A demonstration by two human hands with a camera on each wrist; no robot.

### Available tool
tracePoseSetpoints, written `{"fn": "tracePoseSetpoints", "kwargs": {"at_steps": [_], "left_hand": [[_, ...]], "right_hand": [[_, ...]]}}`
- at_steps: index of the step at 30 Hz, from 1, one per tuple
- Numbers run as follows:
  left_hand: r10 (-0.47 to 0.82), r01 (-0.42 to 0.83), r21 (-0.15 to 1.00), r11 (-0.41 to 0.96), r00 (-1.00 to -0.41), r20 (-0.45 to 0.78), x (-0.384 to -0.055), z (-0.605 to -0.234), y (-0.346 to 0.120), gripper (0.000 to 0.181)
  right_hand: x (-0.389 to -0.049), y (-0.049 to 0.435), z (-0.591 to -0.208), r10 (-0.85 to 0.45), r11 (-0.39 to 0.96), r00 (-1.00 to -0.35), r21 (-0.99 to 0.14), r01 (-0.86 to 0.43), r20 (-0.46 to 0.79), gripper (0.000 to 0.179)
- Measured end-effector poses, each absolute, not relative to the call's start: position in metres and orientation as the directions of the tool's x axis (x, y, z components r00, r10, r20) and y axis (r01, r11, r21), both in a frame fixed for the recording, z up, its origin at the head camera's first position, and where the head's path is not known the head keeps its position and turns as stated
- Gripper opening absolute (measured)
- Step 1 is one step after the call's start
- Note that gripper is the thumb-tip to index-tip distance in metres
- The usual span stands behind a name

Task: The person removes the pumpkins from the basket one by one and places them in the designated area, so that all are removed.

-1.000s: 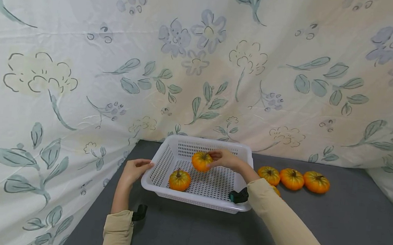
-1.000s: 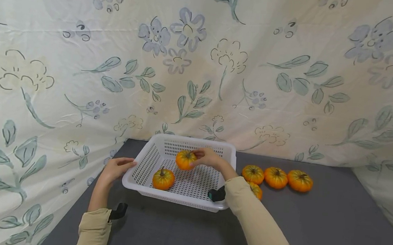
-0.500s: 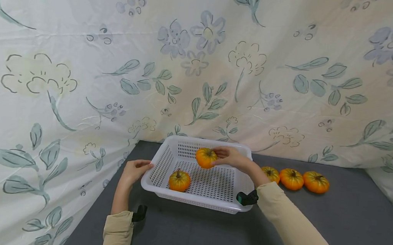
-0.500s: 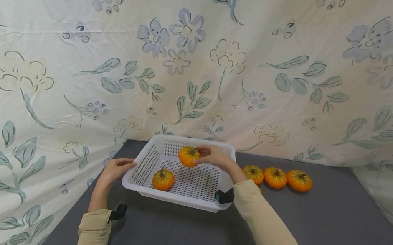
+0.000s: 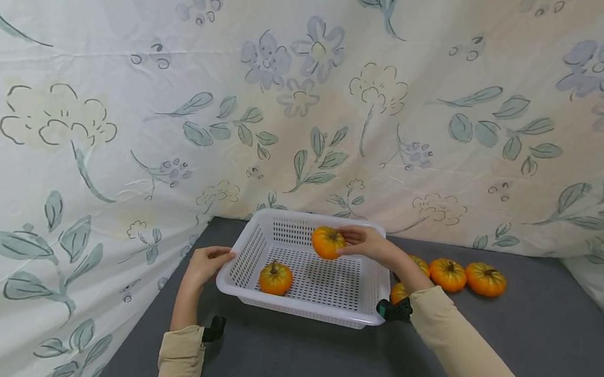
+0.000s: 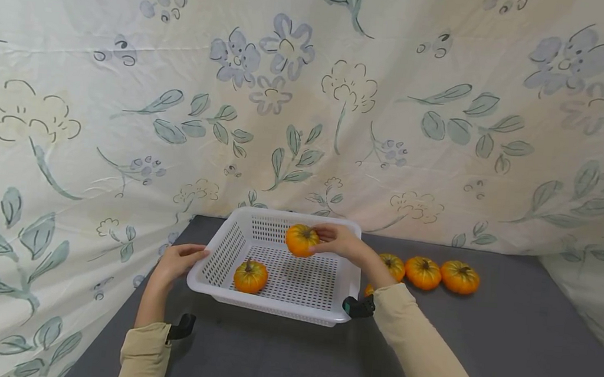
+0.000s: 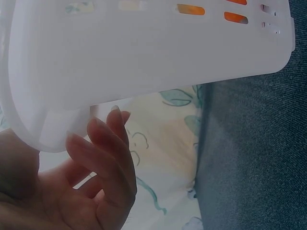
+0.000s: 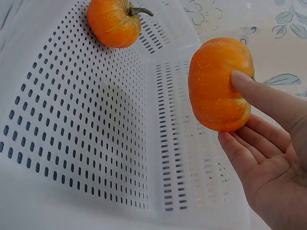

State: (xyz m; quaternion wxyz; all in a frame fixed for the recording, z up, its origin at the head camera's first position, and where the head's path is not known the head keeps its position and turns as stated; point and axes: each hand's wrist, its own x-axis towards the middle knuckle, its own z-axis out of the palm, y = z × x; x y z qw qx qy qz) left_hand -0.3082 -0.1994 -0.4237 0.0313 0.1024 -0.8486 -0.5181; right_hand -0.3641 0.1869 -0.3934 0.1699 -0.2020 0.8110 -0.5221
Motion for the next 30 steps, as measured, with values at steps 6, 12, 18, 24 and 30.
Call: {"fn": "tracePoseSetpoints", "kwargs": {"at_steps": [6,12,18,24,30], "left_hand": [[-0.213,-0.15,0.886,0.439,-0.975,-0.059,-0.308,-0.423,-0.198,0.041],[-0.217,-0.151,0.88,0.451,-0.975,-0.056,-0.309,-0.424,-0.198,0.041],[-0.215,-0.144,0.881,0.45,-0.975,-0.049,-0.308,-0.424,-0.199,0.041],[-0.21,-0.138,0.883,0.448,-0.977,-0.046,-0.309,-0.426,-0.2,0.041],[-0.204,-0.133,0.882,0.453,-0.978,-0.043,-0.311,-0.426,-0.201,0.041]], "right_hand": [[-0.363,0.195,-0.391,-0.498,0.364,-0.865,-0.921,-0.139,-0.066,0.066],[-0.357,0.201,-0.387,-0.483,0.362,-0.872,-0.925,-0.115,-0.08,0.069],[-0.351,0.208,-0.383,-0.466,0.385,-0.88,-0.917,-0.108,-0.092,0.076],[-0.346,0.217,-0.381,-0.467,0.373,-0.882,-0.917,-0.141,-0.055,0.074],[-0.341,0.229,-0.383,-0.453,0.364,-0.89,-0.921,-0.14,-0.044,0.074]]}}
